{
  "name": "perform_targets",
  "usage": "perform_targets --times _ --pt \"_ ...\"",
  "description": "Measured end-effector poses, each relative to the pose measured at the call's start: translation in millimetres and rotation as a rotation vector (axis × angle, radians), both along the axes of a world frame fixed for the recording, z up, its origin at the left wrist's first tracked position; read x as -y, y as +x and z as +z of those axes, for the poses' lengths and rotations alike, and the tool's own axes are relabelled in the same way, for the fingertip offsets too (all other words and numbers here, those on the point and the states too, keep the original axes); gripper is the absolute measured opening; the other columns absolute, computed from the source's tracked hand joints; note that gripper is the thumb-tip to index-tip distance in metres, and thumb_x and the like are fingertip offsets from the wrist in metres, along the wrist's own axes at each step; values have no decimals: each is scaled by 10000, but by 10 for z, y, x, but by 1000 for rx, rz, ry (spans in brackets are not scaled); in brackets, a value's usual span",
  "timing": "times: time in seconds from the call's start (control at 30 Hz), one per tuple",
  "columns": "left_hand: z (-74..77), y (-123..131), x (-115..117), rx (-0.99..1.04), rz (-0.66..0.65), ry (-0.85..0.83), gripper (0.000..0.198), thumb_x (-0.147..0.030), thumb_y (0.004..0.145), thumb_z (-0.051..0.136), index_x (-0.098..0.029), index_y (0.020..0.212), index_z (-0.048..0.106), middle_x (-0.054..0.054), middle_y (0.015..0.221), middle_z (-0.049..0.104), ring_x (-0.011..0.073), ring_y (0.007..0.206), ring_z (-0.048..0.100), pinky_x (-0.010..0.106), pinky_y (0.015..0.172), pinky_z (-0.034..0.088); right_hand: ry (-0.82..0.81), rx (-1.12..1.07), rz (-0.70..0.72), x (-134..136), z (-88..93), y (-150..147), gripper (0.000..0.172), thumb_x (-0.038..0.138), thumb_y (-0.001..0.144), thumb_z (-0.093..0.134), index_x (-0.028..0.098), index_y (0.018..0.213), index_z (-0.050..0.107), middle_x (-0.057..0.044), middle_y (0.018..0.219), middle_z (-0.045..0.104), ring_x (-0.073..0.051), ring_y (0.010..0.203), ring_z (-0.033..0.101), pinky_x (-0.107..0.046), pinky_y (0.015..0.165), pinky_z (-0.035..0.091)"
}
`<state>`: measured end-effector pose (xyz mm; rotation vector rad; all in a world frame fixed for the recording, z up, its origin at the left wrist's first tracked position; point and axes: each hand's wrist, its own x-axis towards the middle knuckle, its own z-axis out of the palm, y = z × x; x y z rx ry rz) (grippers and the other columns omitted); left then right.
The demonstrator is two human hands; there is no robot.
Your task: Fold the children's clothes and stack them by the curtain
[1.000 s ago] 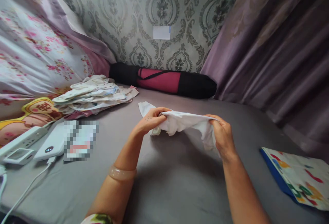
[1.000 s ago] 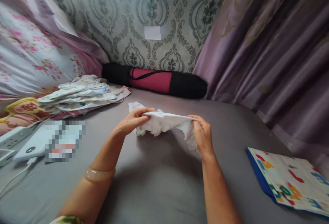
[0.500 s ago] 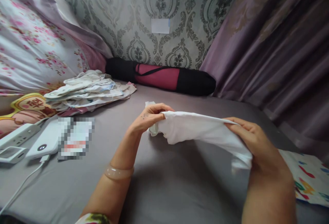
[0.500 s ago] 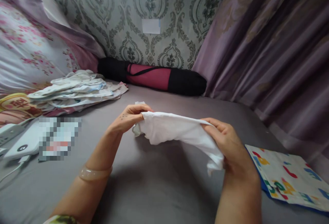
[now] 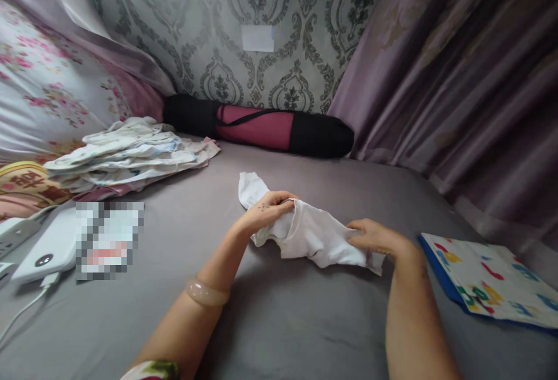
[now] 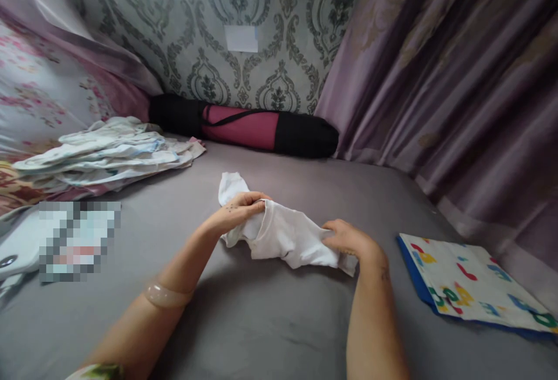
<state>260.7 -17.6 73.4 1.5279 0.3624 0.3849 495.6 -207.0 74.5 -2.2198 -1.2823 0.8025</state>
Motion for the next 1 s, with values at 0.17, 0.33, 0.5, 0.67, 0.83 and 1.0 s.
perform_targets --times 0.17,0.33,0.5,0.67,0.83,1.0 --pt "84 5 73 25 -11 -23 254 -392 795 655 -169 915 680 21 793 646 127 690 570 221 591 422 262 121 5 -231 116 -319 334 440 788 626 245 1039 728 -70 1096 712 -254 940 653 -366 834 489" --pt "154 -5 108 50 -68 -86 309 -417 779 682 -154 941 689 27 777 658 122 662 574 230 593 424 484 -124 150 -492 239 -748 426 496 941 421 244 1186 661 -47 1174 682 -226 1097 606 -348 922 461" --pt "97 8 82 23 12 -14 334 -442 771 698 -165 953 652 0 670 614 95 539 512 206 478 357 452 -236 206 -486 268 -838 439 527 925 447 232 1119 706 -29 1027 726 -224 967 647 -313 822 495" --pt "39 22 44 6 90 93 362 -505 786 669 -155 863 622 -17 598 550 80 489 437 205 433 290 453 -179 157 -454 304 -826 352 490 867 558 230 1018 742 -16 909 736 -208 853 652 -281 725 493" --pt "105 -58 -54 -47 101 137 386 -532 813 614 -150 844 662 13 688 600 112 597 505 215 503 361 567 -178 -51 -448 270 -726 320 487 816 628 220 937 757 -37 928 743 -207 835 661 -286 708 499" --pt "81 -186 -249 -55 103 218 423 -543 875 512 -166 861 704 29 782 658 134 707 559 213 581 396 600 -174 -208 -413 220 -561 407 552 752 672 182 894 764 -61 869 743 -207 762 647 -290 650 495"
